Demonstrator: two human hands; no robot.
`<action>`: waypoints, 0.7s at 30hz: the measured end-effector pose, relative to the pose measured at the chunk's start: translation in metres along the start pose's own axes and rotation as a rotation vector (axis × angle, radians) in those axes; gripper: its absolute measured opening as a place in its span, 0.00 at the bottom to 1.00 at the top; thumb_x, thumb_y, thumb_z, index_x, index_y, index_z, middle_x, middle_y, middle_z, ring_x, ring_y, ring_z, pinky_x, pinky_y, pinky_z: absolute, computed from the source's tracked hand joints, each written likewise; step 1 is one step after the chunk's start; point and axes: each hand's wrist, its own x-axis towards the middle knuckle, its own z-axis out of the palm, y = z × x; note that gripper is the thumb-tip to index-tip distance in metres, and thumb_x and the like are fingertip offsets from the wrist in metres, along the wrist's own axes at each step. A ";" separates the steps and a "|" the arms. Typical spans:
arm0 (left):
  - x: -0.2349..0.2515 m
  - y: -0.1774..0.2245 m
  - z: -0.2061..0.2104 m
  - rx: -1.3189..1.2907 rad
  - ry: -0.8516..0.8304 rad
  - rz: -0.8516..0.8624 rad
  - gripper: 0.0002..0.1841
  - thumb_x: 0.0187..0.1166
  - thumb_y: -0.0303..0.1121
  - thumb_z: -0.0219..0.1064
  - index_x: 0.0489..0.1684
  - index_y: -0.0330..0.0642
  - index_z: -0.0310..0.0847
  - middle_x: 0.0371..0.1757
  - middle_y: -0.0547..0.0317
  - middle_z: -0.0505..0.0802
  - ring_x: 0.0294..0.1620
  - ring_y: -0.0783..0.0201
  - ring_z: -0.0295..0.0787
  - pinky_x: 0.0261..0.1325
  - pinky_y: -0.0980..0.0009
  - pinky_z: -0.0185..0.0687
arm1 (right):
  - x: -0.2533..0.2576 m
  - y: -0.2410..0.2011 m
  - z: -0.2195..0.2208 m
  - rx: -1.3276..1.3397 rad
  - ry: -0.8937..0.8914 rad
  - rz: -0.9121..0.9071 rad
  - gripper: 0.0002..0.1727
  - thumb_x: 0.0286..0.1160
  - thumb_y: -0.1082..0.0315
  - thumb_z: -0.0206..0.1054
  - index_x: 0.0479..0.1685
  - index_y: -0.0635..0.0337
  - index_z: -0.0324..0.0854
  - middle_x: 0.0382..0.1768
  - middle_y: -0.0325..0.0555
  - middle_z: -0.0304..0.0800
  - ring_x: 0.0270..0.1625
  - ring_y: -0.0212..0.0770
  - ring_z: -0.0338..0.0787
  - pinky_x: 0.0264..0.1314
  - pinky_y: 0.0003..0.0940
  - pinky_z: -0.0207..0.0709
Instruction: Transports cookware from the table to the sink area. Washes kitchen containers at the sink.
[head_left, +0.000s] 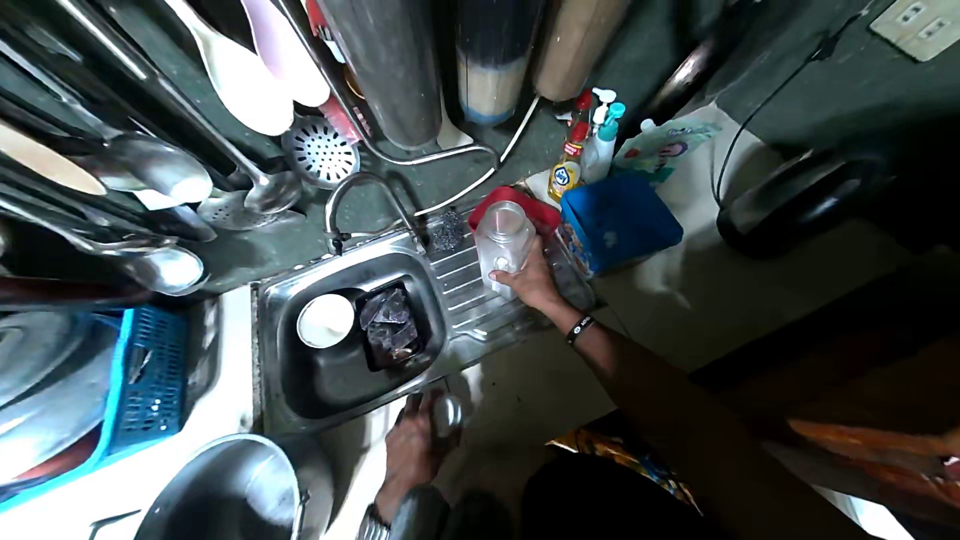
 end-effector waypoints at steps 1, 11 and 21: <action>-0.008 -0.009 0.013 0.003 0.001 -0.063 0.41 0.59 0.55 0.84 0.79 0.58 0.77 0.77 0.46 0.82 0.69 0.42 0.86 0.64 0.42 0.85 | -0.001 -0.004 0.002 -0.020 0.018 0.014 0.66 0.47 0.52 0.93 0.89 0.55 0.50 0.69 0.67 0.81 0.68 0.67 0.85 0.64 0.69 0.79; -0.014 -0.028 -0.017 -0.362 0.263 0.085 0.33 0.74 0.60 0.73 0.70 0.46 0.85 0.65 0.48 0.91 0.65 0.50 0.90 0.69 0.47 0.84 | -0.017 -0.019 0.016 -0.148 0.081 0.095 0.67 0.51 0.44 0.90 0.91 0.60 0.49 0.69 0.70 0.81 0.69 0.71 0.84 0.69 0.71 0.76; 0.155 -0.010 -0.152 -1.969 0.205 0.167 0.39 0.88 0.69 0.31 0.60 0.46 0.80 0.43 0.60 0.94 0.40 0.66 0.93 0.41 0.71 0.88 | -0.018 -0.020 0.025 -0.121 0.149 0.067 0.71 0.49 0.50 0.92 0.92 0.65 0.43 0.73 0.71 0.78 0.74 0.66 0.81 0.77 0.64 0.73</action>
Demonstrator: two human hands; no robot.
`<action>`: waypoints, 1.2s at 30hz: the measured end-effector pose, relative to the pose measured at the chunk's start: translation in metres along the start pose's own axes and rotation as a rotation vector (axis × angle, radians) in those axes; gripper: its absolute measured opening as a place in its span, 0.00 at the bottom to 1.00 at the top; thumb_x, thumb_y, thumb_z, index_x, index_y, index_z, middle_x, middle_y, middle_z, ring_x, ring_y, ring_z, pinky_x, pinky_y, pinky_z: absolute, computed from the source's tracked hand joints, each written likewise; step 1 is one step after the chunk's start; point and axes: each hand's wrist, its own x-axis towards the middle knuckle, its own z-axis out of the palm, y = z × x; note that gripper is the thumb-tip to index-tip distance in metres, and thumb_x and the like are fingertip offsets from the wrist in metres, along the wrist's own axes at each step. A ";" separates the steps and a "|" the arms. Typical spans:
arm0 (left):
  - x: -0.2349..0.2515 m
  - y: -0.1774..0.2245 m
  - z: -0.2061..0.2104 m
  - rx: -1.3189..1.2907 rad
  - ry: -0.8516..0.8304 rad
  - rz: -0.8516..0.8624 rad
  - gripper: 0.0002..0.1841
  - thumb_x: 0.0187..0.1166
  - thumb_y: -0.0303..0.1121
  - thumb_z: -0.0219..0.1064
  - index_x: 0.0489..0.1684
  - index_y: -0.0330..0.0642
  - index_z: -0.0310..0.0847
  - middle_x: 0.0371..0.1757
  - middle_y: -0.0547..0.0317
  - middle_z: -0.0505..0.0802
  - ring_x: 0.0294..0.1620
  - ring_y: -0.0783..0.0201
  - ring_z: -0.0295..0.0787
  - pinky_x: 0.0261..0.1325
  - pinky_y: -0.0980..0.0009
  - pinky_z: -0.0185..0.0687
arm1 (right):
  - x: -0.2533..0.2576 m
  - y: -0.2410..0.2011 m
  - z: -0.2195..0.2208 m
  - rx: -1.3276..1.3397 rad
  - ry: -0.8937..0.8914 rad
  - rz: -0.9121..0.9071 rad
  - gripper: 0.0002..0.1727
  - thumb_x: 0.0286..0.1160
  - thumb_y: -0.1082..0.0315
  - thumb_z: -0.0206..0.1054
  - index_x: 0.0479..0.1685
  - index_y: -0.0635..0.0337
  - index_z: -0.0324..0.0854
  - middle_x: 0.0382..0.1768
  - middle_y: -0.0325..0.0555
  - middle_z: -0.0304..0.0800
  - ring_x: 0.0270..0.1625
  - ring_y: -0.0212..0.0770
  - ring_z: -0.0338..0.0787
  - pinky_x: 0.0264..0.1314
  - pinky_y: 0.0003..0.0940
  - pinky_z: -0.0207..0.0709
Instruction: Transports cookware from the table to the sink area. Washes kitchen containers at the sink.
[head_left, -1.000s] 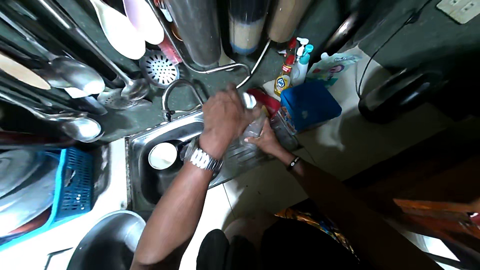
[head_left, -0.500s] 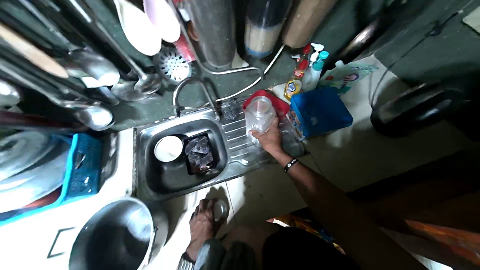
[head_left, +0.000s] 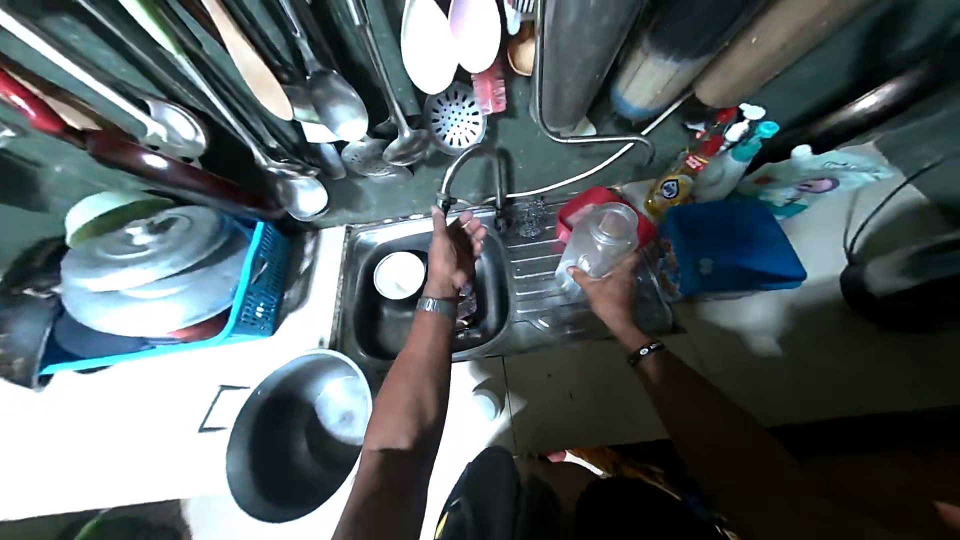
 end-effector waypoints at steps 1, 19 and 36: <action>0.011 0.002 0.001 -0.039 0.018 0.007 0.37 0.89 0.68 0.34 0.54 0.48 0.81 0.39 0.62 0.94 0.37 0.67 0.92 0.38 0.72 0.88 | 0.001 0.002 0.001 0.030 0.007 -0.019 0.70 0.49 0.51 0.92 0.91 0.65 0.43 0.73 0.69 0.78 0.74 0.64 0.82 0.77 0.63 0.74; 0.039 0.008 -0.004 0.037 0.244 0.122 0.12 0.90 0.42 0.56 0.32 0.56 0.75 0.21 0.73 0.81 0.14 0.79 0.74 0.16 0.84 0.71 | 0.000 0.010 0.011 -0.060 0.148 -0.116 0.63 0.52 0.43 0.88 0.85 0.71 0.58 0.73 0.66 0.80 0.74 0.59 0.83 0.75 0.58 0.78; 0.041 0.010 -0.007 0.677 0.389 0.365 0.13 0.85 0.43 0.65 0.31 0.49 0.77 0.23 0.70 0.83 0.17 0.75 0.76 0.22 0.75 0.74 | 0.001 0.012 0.007 -0.049 0.093 0.017 0.63 0.49 0.35 0.86 0.82 0.67 0.60 0.68 0.67 0.82 0.64 0.63 0.88 0.62 0.63 0.83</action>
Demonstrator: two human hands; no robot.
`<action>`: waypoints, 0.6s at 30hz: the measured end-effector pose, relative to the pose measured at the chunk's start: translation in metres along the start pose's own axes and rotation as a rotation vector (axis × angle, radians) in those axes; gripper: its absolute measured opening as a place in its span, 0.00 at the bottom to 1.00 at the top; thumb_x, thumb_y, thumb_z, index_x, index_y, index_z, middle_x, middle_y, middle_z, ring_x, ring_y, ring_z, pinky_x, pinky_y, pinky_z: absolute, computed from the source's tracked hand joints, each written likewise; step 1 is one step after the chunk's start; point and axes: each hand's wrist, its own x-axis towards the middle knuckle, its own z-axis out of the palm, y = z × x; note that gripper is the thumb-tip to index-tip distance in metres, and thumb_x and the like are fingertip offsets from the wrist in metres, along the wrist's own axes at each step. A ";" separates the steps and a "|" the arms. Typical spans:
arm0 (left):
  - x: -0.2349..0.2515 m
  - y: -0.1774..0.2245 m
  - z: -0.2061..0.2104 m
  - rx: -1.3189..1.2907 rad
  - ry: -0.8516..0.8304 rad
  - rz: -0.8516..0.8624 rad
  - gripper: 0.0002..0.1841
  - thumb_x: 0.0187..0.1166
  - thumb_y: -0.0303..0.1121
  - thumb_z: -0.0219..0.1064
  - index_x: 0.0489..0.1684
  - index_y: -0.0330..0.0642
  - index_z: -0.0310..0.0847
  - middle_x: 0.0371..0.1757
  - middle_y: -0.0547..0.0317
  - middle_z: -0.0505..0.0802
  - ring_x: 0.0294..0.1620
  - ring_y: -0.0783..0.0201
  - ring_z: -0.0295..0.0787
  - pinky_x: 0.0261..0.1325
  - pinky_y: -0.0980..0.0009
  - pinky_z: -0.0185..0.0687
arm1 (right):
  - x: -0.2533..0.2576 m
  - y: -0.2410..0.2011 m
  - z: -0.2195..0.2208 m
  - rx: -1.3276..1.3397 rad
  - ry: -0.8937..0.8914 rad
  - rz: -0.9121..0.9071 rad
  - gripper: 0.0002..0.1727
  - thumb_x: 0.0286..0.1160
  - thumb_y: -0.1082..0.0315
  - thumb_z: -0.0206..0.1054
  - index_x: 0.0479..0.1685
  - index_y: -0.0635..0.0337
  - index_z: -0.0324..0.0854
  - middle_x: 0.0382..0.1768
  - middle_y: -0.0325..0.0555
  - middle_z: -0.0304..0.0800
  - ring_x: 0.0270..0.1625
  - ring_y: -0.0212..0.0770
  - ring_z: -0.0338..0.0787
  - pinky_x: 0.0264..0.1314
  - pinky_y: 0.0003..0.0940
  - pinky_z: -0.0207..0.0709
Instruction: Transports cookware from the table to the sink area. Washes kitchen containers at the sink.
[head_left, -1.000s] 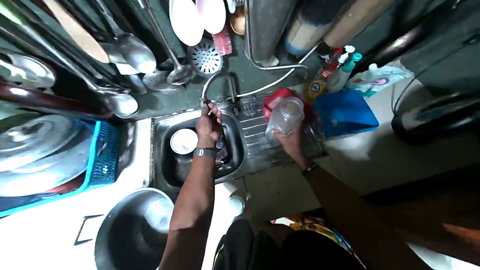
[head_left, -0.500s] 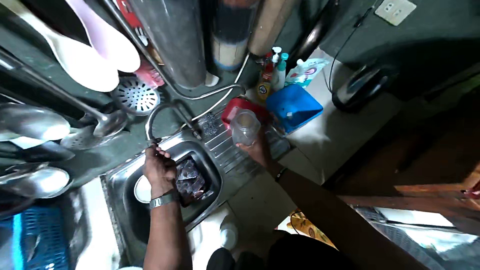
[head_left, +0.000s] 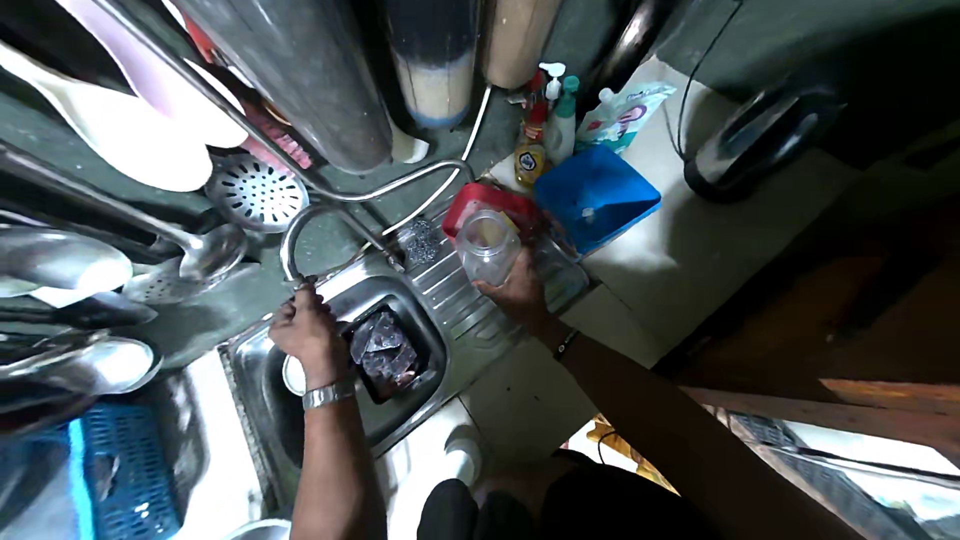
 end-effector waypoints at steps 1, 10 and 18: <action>0.005 -0.005 -0.005 0.132 0.016 0.070 0.15 0.83 0.47 0.67 0.30 0.47 0.79 0.24 0.68 0.84 0.19 0.72 0.78 0.26 0.69 0.78 | -0.001 0.000 0.001 -0.011 0.004 -0.008 0.62 0.50 0.35 0.85 0.82 0.67 0.60 0.67 0.67 0.82 0.63 0.62 0.89 0.62 0.63 0.83; -0.024 -0.062 0.001 0.292 -0.155 0.148 0.28 0.89 0.56 0.56 0.42 0.35 0.84 0.32 0.53 0.89 0.28 0.61 0.86 0.39 0.56 0.87 | -0.005 0.006 0.004 0.005 0.041 -0.069 0.63 0.51 0.32 0.83 0.83 0.66 0.59 0.68 0.67 0.82 0.64 0.62 0.88 0.61 0.64 0.83; -0.001 -0.089 0.083 0.549 -0.351 -0.005 0.38 0.79 0.66 0.62 0.73 0.39 0.80 0.63 0.43 0.92 0.67 0.45 0.88 0.73 0.39 0.78 | -0.001 0.003 0.005 -0.129 0.018 -0.058 0.65 0.54 0.29 0.80 0.85 0.68 0.57 0.70 0.68 0.81 0.66 0.65 0.87 0.63 0.66 0.82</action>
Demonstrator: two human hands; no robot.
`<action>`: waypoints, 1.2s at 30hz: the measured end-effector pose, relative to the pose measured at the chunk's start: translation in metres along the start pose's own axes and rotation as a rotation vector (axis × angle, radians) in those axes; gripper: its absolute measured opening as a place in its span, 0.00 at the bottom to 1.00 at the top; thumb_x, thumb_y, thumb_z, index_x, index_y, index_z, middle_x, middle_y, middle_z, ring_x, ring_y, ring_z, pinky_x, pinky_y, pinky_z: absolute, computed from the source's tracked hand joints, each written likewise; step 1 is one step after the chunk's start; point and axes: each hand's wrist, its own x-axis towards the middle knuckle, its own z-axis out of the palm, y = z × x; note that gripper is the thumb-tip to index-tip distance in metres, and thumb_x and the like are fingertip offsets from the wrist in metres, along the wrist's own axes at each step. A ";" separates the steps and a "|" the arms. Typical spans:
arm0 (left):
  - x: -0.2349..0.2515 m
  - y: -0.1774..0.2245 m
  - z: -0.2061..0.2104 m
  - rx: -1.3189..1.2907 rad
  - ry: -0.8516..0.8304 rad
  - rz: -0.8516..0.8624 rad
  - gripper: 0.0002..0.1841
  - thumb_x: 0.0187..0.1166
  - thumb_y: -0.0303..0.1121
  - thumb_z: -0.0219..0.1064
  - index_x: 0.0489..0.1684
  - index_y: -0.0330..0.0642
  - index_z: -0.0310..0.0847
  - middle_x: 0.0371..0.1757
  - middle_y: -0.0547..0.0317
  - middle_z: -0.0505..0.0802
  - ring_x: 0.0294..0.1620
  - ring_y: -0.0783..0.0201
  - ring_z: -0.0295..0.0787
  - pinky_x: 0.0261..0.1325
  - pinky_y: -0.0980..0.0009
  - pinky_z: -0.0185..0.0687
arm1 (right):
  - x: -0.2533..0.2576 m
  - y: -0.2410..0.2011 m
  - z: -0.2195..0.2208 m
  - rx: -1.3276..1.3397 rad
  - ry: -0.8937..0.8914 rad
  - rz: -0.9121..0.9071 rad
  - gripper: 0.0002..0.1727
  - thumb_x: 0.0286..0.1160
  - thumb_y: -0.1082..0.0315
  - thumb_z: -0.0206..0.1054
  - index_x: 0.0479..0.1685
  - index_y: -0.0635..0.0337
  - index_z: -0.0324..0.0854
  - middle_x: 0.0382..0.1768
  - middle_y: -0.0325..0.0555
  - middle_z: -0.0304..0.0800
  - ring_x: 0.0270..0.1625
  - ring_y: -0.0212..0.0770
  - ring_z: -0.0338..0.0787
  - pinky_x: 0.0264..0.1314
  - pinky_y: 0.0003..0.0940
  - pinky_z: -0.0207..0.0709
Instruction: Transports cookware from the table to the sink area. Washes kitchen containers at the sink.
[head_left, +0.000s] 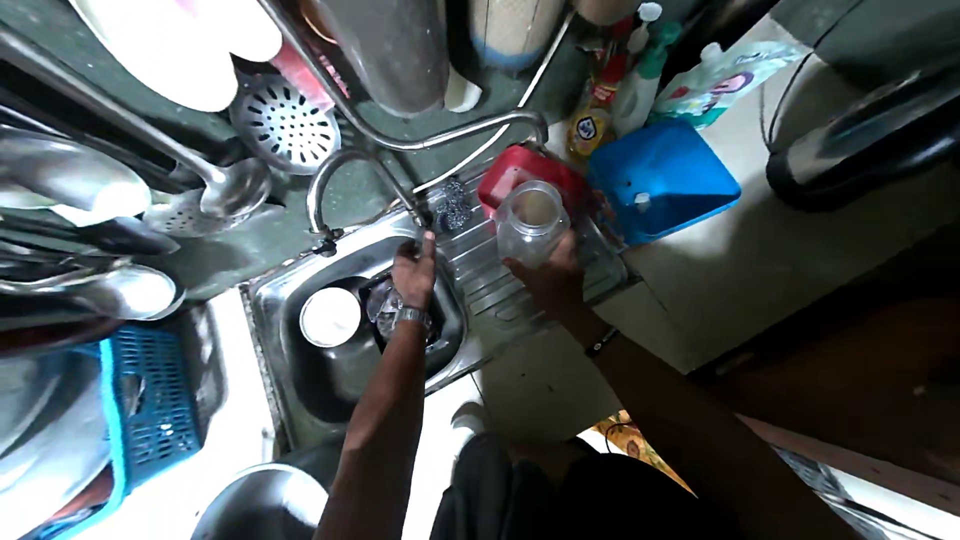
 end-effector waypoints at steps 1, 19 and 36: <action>0.010 0.007 0.003 0.038 0.026 0.005 0.37 0.79 0.66 0.61 0.71 0.41 0.82 0.62 0.44 0.93 0.66 0.45 0.88 0.72 0.38 0.78 | 0.001 -0.001 -0.001 -0.011 -0.010 0.010 0.65 0.54 0.29 0.80 0.85 0.68 0.58 0.69 0.68 0.81 0.65 0.65 0.88 0.62 0.66 0.82; 0.029 -0.018 0.023 -0.545 0.098 -0.314 0.24 0.89 0.48 0.61 0.64 0.32 0.79 0.48 0.47 0.92 0.38 0.61 0.89 0.45 0.63 0.87 | 0.006 -0.003 -0.004 0.020 -0.027 0.085 0.62 0.46 0.32 0.85 0.78 0.70 0.66 0.67 0.67 0.82 0.64 0.62 0.88 0.63 0.60 0.83; -0.157 -0.003 -0.035 -0.568 -0.428 -0.134 0.14 0.90 0.33 0.60 0.63 0.32 0.81 0.49 0.48 0.94 0.42 0.57 0.93 0.46 0.61 0.93 | -0.007 0.006 0.003 0.069 0.093 -0.060 0.61 0.46 0.34 0.86 0.76 0.69 0.66 0.60 0.66 0.86 0.58 0.64 0.91 0.56 0.64 0.85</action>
